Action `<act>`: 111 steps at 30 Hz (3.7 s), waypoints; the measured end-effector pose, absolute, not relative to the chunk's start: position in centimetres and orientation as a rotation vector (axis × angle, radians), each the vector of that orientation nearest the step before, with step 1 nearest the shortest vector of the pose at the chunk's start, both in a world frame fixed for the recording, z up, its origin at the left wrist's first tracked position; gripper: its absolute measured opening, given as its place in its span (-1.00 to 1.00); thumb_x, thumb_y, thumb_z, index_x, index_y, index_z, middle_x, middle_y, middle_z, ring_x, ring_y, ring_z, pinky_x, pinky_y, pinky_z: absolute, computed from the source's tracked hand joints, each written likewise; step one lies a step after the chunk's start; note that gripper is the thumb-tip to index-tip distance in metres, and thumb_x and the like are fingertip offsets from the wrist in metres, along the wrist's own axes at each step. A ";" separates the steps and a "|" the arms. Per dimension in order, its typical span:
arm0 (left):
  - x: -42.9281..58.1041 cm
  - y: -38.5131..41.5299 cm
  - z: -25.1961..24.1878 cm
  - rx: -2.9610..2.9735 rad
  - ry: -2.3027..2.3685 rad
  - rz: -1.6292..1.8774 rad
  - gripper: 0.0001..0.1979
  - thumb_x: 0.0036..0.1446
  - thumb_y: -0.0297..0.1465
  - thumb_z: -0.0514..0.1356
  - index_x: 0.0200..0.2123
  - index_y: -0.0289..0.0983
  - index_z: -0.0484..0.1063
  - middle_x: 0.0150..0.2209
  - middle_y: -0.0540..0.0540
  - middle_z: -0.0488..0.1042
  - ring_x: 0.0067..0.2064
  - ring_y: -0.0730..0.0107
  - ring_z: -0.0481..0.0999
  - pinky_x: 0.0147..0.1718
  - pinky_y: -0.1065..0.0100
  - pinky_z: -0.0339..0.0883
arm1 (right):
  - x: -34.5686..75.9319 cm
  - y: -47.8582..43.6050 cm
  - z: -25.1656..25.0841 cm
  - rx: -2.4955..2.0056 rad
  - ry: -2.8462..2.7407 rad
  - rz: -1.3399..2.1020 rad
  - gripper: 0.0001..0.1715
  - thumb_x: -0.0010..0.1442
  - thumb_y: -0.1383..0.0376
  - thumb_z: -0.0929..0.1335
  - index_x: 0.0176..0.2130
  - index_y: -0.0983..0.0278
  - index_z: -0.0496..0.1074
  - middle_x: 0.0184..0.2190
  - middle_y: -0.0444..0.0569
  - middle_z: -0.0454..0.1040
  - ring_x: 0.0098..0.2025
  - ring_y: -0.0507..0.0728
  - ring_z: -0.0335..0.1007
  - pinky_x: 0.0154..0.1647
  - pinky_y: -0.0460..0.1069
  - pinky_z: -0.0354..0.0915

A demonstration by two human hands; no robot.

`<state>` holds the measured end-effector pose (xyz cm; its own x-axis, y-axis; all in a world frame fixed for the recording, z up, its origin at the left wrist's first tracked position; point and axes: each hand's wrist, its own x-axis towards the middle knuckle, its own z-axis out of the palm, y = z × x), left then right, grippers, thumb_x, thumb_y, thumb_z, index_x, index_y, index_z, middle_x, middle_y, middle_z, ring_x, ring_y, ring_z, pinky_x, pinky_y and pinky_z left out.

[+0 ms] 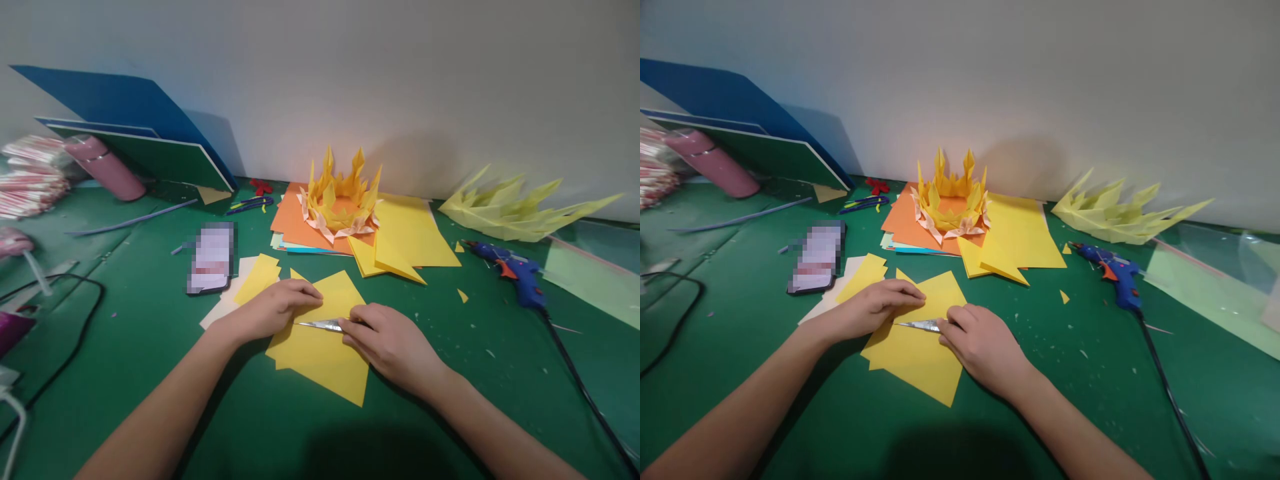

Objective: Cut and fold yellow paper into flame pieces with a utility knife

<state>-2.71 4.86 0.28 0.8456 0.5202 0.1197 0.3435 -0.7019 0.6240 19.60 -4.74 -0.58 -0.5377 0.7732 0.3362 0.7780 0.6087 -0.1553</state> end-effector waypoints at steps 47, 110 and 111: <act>-2.1 3.6 0.2 2.480 0.829 1.014 -0.73 0.16 -0.50 0.04 -0.12 -0.17 0.44 -0.21 -0.11 0.52 -0.20 0.26 0.48 -0.23 0.23 0.37 | 20.4 -4.7 -0.7 -1.312 -1.701 0.087 -0.83 0.22 0.39 0.27 -0.25 0.20 0.43 -0.35 -0.04 0.59 -0.35 0.12 0.53 -0.32 -0.01 0.44; -1.0 3.0 0.7 1.520 1.011 0.682 -0.53 -0.02 -0.41 0.26 0.00 -0.23 0.29 -0.10 -0.15 0.50 -0.11 0.20 0.52 -0.16 0.15 0.42 | 19.5 -5.2 -1.4 -1.159 -1.599 0.869 -0.55 0.20 0.18 0.33 0.09 0.12 0.28 0.10 0.11 0.34 0.05 0.22 0.36 -0.08 0.08 0.41; -1.0 2.9 0.8 1.454 0.958 0.654 -0.54 -0.03 -0.40 0.26 -0.01 -0.23 0.30 -0.10 -0.15 0.51 -0.12 0.20 0.53 -0.18 0.17 0.43 | 19.8 -5.0 -1.4 -1.134 -1.545 0.974 -0.49 0.20 0.15 0.32 0.12 0.12 0.24 0.14 0.12 0.30 0.06 0.21 0.35 -0.06 0.08 0.40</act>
